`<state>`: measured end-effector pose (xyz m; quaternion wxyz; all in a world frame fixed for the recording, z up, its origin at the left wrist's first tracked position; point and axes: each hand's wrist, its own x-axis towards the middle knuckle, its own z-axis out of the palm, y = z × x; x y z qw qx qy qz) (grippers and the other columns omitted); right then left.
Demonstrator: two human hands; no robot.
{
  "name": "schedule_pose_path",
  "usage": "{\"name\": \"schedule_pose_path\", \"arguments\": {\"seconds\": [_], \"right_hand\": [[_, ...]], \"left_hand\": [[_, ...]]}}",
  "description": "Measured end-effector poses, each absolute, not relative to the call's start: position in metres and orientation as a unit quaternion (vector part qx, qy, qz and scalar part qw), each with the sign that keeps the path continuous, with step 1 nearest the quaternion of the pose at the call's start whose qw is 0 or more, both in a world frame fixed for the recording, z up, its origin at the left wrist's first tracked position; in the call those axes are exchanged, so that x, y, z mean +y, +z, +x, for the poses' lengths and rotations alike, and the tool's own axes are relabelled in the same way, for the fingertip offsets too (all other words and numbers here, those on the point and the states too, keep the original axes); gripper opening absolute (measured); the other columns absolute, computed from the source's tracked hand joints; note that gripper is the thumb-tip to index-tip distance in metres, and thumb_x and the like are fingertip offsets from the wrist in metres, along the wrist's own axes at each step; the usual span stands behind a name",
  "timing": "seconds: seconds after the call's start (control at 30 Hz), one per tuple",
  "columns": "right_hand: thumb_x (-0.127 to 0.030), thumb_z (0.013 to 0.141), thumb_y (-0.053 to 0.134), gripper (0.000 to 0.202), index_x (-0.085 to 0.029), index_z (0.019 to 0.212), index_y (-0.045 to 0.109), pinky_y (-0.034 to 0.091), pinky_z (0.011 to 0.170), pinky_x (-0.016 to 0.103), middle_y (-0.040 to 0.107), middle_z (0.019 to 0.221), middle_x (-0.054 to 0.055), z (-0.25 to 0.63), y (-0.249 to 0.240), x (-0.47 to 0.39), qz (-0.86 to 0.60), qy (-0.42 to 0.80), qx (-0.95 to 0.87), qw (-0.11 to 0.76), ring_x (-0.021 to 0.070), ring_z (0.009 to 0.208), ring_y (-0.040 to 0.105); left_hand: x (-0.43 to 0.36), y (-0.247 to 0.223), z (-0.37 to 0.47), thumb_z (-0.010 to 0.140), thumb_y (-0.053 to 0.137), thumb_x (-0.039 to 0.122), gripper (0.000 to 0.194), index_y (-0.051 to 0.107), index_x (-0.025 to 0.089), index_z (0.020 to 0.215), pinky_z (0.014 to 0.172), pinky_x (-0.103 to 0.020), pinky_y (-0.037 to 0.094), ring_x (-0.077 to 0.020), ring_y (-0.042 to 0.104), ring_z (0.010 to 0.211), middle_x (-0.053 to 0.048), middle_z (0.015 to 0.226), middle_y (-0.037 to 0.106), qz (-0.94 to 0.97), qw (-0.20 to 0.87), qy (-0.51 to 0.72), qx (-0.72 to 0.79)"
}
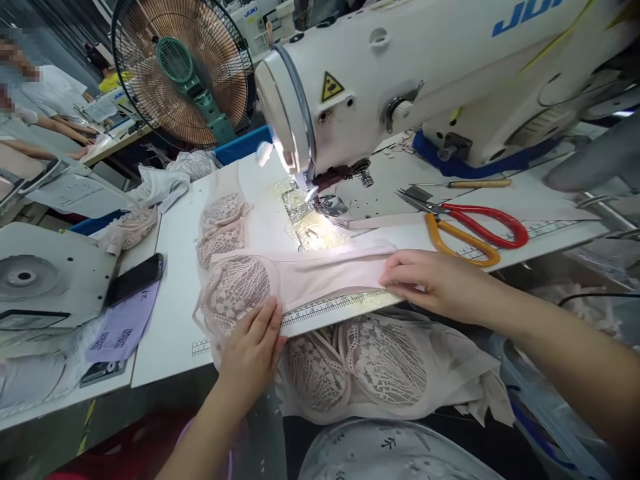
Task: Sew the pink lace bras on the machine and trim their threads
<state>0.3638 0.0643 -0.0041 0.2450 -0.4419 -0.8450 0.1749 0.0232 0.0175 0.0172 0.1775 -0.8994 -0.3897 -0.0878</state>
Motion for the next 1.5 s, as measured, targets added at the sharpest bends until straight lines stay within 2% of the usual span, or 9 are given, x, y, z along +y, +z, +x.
{"name": "schedule_pose_path", "arguments": {"seconds": [0.13, 0.4, 0.87, 0.93, 1.0, 1.1, 1.3, 1.43, 1.5], "right_hand": [[-0.024, 0.089, 0.042, 0.024, -0.022, 0.077, 0.063, 0.039, 0.052, 0.026, 0.065, 0.088, 0.005, 0.365, -0.004, 0.061, -0.446, 0.146, -0.850, 0.239, 0.0151, 0.067, 0.058], [-0.035, 0.094, 0.045, 0.025, -0.022, 0.085, 0.064, 0.038, 0.047, 0.025, 0.065, 0.090, 0.004, 0.355, -0.003, 0.060, -0.437, 0.138, -0.851, 0.256, 0.0140, 0.064, 0.058], [-0.025, 0.092, 0.044, 0.025, -0.020, 0.079, 0.065, 0.050, 0.056, 0.029, 0.066, 0.086, 0.007, 0.381, 0.004, 0.047, -0.500, 0.084, -0.810, 0.295, 0.0189, 0.074, 0.064], [-0.025, 0.094, 0.045, 0.024, -0.018, 0.090, 0.067, 0.053, 0.066, 0.033, 0.068, 0.091, 0.010, 0.376, 0.008, 0.042, -0.500, 0.033, -0.801, 0.327, 0.0214, 0.081, 0.066], [-0.030, 0.094, 0.048, 0.027, -0.015, 0.109, 0.065, 0.054, 0.080, 0.040, 0.067, 0.111, 0.015, 0.366, 0.006, 0.037, -0.479, -0.014, -0.812, 0.332, 0.0277, 0.101, 0.064], [-0.042, 0.095, 0.046, 0.043, -0.015, 0.128, 0.056, 0.048, 0.094, 0.055, 0.057, 0.134, 0.018, 0.356, -0.001, 0.029, -0.437, -0.041, -0.857, 0.269, 0.0367, 0.125, 0.051], [-0.044, 0.095, 0.044, 0.076, -0.012, 0.154, 0.009, 0.032, 0.110, 0.058, 0.031, 0.153, 0.022, 0.352, -0.006, 0.020, -0.461, -0.038, -0.826, 0.321, 0.0354, 0.141, 0.029], [-0.052, 0.096, 0.038, 0.066, -0.018, 0.151, 0.025, 0.040, 0.100, 0.062, 0.054, 0.137, 0.018, 0.351, -0.011, 0.020, -0.410, -0.018, -0.871, 0.269, 0.0349, 0.126, 0.051], [-0.049, 0.098, 0.036, 0.061, -0.020, 0.151, 0.025, 0.042, 0.101, 0.057, 0.052, 0.140, 0.017, 0.360, -0.007, 0.014, -0.442, 0.013, -0.845, 0.300, 0.0319, 0.128, 0.049]], "left_hand": [[0.016, 0.018, 0.023, 0.095, 0.046, 0.022, 0.036, 0.060, 0.005, 0.123, 0.089, -0.039, 0.055, -0.0263, 0.059, 0.104, -0.015, 0.127, 0.063, -0.899, 0.164, -0.086, -0.397], [0.015, 0.017, 0.023, 0.094, 0.049, 0.022, 0.036, 0.059, 0.007, 0.125, 0.092, -0.039, 0.054, -0.0266, 0.058, 0.110, -0.015, 0.128, 0.062, -0.898, 0.145, -0.095, -0.403], [0.017, 0.014, 0.019, 0.096, 0.047, 0.024, 0.036, 0.058, 0.012, 0.128, 0.089, -0.039, 0.054, -0.0262, 0.060, 0.106, -0.011, 0.130, 0.062, -0.897, 0.161, -0.096, -0.401], [0.017, 0.014, 0.019, 0.096, 0.046, 0.024, 0.037, 0.057, 0.013, 0.130, 0.088, -0.039, 0.054, -0.0265, 0.060, 0.106, -0.011, 0.131, 0.061, -0.895, 0.165, -0.094, -0.404], [0.017, 0.014, 0.019, 0.095, 0.047, 0.024, 0.038, 0.056, 0.014, 0.130, 0.088, -0.039, 0.055, -0.0267, 0.060, 0.105, -0.011, 0.131, 0.061, -0.894, 0.168, -0.092, -0.405], [0.017, 0.017, 0.020, 0.095, 0.046, 0.025, 0.037, 0.057, 0.014, 0.129, 0.086, -0.039, 0.056, -0.0268, 0.061, 0.105, -0.010, 0.130, 0.062, -0.894, 0.172, -0.086, -0.405], [0.016, 0.021, 0.023, 0.095, 0.045, 0.025, 0.036, 0.059, 0.013, 0.127, 0.085, -0.038, 0.057, -0.0261, 0.061, 0.103, -0.011, 0.130, 0.062, -0.896, 0.177, -0.068, -0.402], [0.015, 0.024, 0.024, 0.097, 0.042, 0.025, 0.036, 0.061, 0.011, 0.124, 0.083, -0.037, 0.057, -0.0259, 0.061, 0.102, -0.012, 0.127, 0.063, -0.897, 0.188, -0.057, -0.397], [0.015, 0.026, 0.025, 0.097, 0.040, 0.025, 0.037, 0.061, 0.009, 0.123, 0.084, -0.038, 0.057, -0.0264, 0.061, 0.101, -0.014, 0.126, 0.064, -0.900, 0.182, -0.044, -0.394]]}}
